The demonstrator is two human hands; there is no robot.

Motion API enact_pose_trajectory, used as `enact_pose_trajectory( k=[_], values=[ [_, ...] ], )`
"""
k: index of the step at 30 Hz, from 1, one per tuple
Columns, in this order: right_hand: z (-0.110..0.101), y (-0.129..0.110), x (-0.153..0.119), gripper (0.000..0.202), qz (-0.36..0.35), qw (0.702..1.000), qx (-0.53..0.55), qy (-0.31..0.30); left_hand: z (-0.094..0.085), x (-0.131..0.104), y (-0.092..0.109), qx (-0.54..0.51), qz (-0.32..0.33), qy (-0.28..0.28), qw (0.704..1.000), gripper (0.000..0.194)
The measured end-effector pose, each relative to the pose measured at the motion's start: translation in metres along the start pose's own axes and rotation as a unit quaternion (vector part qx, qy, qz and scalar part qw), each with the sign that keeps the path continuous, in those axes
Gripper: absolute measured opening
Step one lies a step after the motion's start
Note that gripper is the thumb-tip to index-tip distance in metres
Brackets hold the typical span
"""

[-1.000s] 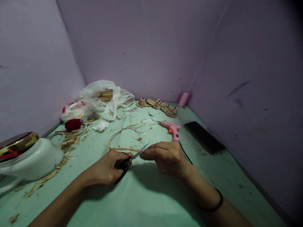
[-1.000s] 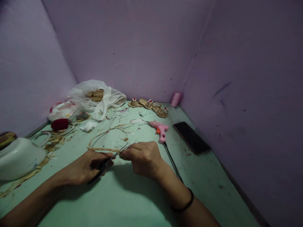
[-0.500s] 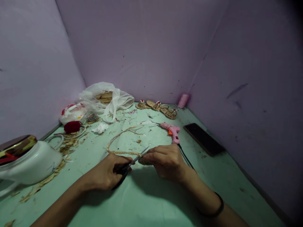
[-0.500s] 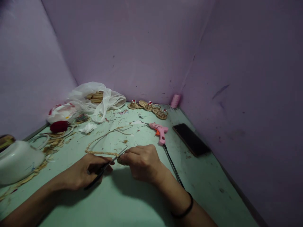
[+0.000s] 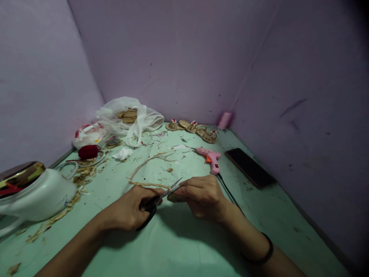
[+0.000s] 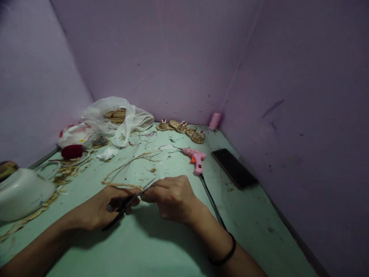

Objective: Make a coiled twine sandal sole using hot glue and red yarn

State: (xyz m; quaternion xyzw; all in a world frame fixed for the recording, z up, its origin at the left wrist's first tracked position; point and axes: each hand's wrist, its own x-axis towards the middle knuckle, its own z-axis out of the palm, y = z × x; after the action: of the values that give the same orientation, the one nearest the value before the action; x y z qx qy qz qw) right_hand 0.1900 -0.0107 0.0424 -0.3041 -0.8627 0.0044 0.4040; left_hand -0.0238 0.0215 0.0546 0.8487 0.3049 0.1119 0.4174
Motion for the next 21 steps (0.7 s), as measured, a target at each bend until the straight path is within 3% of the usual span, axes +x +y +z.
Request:
enact_pose_trajectory(
  k=[6, 8, 11, 13, 14, 17, 21],
  values=[
    [0.000, 0.000, 0.001, 0.025, -0.004, 1.000, 0.003, 0.017, 0.002, -0.002, -0.005, -0.120, -0.068, -0.040, 0.990, 0.027],
    [0.001, 0.003, 0.000, 0.023, 0.009, 1.000, 0.017, 0.012, -0.002, -0.001, -0.011, -0.129, -0.081, 0.000, 0.988, 0.035],
    [0.003, 0.009, 0.000, 0.016, 0.114, 0.990, 0.084, 0.003, -0.017, 0.001, -0.023, -0.061, -0.112, 0.148, 0.981, 0.040],
    [0.006, 0.011, 0.001, 0.009, 0.244, 0.956, 0.159, 0.019, -0.028, 0.002, -0.032, 0.089, -0.185, 0.240, 0.949, 0.038],
    [0.008, 0.012, 0.001, 0.009, 0.310, 0.928, 0.204, 0.035, -0.033, 0.001, -0.037, 0.175, -0.240, 0.264, 0.918, 0.037],
    [0.013, 0.010, 0.004, 0.018, 0.433, 0.835, 0.328, 0.090, -0.043, -0.003, -0.046, 0.329, -0.355, 0.251, 0.838, 0.041],
    [0.020, 0.006, 0.008, 0.019, 0.484, 0.767, 0.398, 0.135, -0.047, -0.009, -0.052, 0.356, -0.364, 0.230, 0.829, 0.032]
  ],
)
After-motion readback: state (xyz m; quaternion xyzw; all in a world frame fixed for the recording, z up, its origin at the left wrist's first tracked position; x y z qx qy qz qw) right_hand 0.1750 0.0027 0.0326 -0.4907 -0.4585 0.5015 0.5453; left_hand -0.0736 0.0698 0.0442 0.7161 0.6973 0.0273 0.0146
